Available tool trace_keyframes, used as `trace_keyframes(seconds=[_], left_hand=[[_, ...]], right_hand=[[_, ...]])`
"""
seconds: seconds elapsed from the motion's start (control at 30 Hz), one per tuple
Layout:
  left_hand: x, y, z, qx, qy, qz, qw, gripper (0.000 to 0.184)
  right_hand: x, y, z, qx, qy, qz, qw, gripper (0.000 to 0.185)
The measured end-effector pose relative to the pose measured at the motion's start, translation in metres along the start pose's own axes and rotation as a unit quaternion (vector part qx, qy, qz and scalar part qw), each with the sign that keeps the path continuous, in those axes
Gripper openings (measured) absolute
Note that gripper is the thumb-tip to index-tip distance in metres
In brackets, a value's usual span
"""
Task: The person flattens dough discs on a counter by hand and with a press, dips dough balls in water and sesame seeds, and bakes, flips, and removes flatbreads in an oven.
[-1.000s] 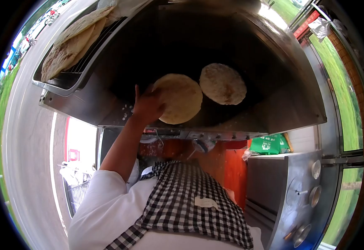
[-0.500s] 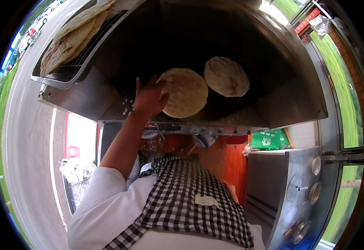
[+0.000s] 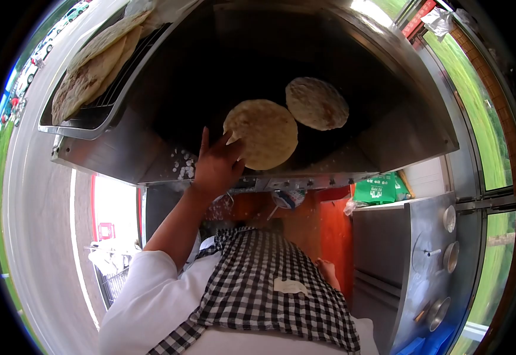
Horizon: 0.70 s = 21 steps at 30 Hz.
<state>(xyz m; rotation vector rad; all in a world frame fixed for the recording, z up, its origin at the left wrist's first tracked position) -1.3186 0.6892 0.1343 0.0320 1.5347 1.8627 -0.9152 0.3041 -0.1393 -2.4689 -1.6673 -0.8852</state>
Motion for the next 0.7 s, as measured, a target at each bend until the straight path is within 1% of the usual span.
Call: trace_keyframes(seconds=[0.1, 0.2, 0.3, 0.4, 0.5, 0.57, 0.7], left_hand=[[-0.005, -0.009, -0.006, 0.000, -0.041, 0.025, 0.999, 0.040], [-0.005, -0.017, -0.010, 0.019, -0.042, 0.066, 0.997, 0.040], [-0.001, -0.029, -0.008, 0.047, -0.043, 0.110, 0.992, 0.040], [-0.009, -0.028, -0.003, 0.054, -0.051, 0.102, 0.992, 0.040], [-0.023, -0.010, -0.001, 0.024, -0.047, 0.041, 0.998, 0.039], [-0.034, 0.000, -0.005, -0.007, -0.064, -0.007, 0.998, 0.039], [-0.052, 0.009, -0.010, -0.049, -0.073, -0.081, 0.993, 0.039]], right_hand=[[-0.021, -0.005, 0.010, 0.021, -0.015, 0.076, 0.997, 0.018], [-0.030, -0.007, -0.003, 0.013, -0.012, -0.004, 1.000, 0.019], [-0.045, -0.013, -0.019, 0.011, -0.007, -0.002, 1.000, 0.021], [-0.059, -0.018, -0.046, -0.016, -0.040, 0.029, 0.999, 0.023], [-0.059, -0.020, -0.074, -0.013, -0.038, 0.002, 0.999, 0.024], [-0.065, -0.014, -0.079, 0.001, -0.023, -0.030, 0.999, 0.025], [-0.098, 0.008, -0.050, 0.015, 0.008, -0.001, 1.000, 0.026]])
Point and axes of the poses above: each hand's wrist, its own z-axis towards the middle knuckle, its own y-axis out of the back of the hand, x = y × z, the point moved 8 cm from there along z, towards the middle knuckle, and after that the axes turned 5 degrees about x, right-handed, at the moved point
